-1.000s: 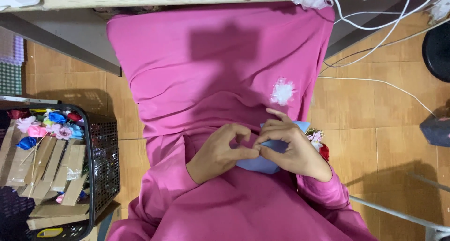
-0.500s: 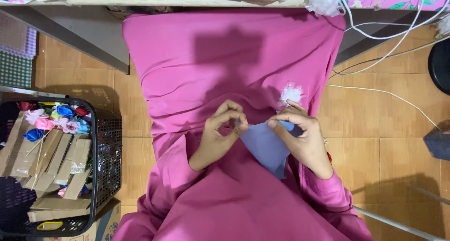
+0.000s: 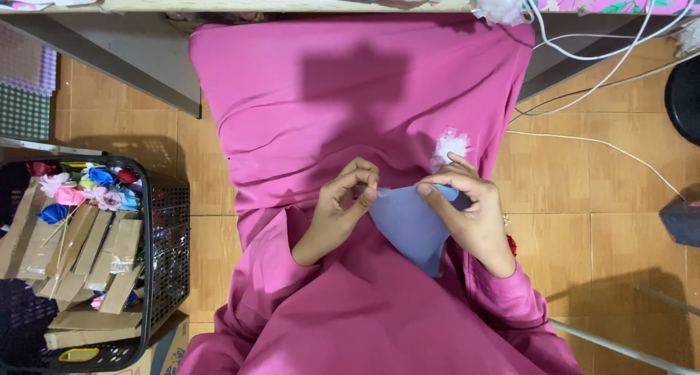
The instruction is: The person applies a strip of double-sided tape to the edge of a light blue sheet of paper. They then fold the paper over the tape to secure it and place the finished sheet into a white plastic basket.
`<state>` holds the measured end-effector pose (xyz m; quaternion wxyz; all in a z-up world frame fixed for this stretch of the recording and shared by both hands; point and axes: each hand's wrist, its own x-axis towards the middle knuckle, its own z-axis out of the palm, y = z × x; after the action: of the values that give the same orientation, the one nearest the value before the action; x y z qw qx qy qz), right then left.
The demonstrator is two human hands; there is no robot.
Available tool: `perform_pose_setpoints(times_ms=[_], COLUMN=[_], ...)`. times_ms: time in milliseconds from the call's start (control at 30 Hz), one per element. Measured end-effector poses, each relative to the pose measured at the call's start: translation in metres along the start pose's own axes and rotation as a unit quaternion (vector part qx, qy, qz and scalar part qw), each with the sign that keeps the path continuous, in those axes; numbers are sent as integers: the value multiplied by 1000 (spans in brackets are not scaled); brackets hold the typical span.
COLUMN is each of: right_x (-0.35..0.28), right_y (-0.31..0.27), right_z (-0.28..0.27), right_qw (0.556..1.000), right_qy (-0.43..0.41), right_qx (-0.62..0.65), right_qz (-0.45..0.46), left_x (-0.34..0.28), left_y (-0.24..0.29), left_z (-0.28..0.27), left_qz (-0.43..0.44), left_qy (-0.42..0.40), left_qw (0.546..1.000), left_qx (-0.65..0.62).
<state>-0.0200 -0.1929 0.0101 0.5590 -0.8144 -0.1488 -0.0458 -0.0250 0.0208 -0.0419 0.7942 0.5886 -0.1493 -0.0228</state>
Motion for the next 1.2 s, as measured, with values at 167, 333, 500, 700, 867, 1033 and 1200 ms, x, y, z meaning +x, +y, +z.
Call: perform_pose_setpoints(times_ms=[167,333,500,700,867,1033,1200], right_x=[-2,-2,-1,0,0,-1,-20], right_y=[11,10,10,-1,5,4,28], right_z=[-1,-2,-1,-5,-7,-27,-88], right_qw=[1000,1000,1000,999,999,996,951], right_qy=[4,5,23,39,51,72,273], right_qx=[6,6,16,6,-10,-56,-88], right_qz=[-2,2,2,9,8,16,116], left_x=[2,2,2,1,2,2,19], left_y=[5,4,10,15,15,-3,1], left_z=[-2,-2,-1,-2,-1,-6,-19], left_qz=[-3,5,51,65,68,64,49], left_qy=[-10,-12,20,70,80,107,191], left_qw=[1000,1000,998,995,994,992,977], left_qx=[5,3,24,16,27,23,77])
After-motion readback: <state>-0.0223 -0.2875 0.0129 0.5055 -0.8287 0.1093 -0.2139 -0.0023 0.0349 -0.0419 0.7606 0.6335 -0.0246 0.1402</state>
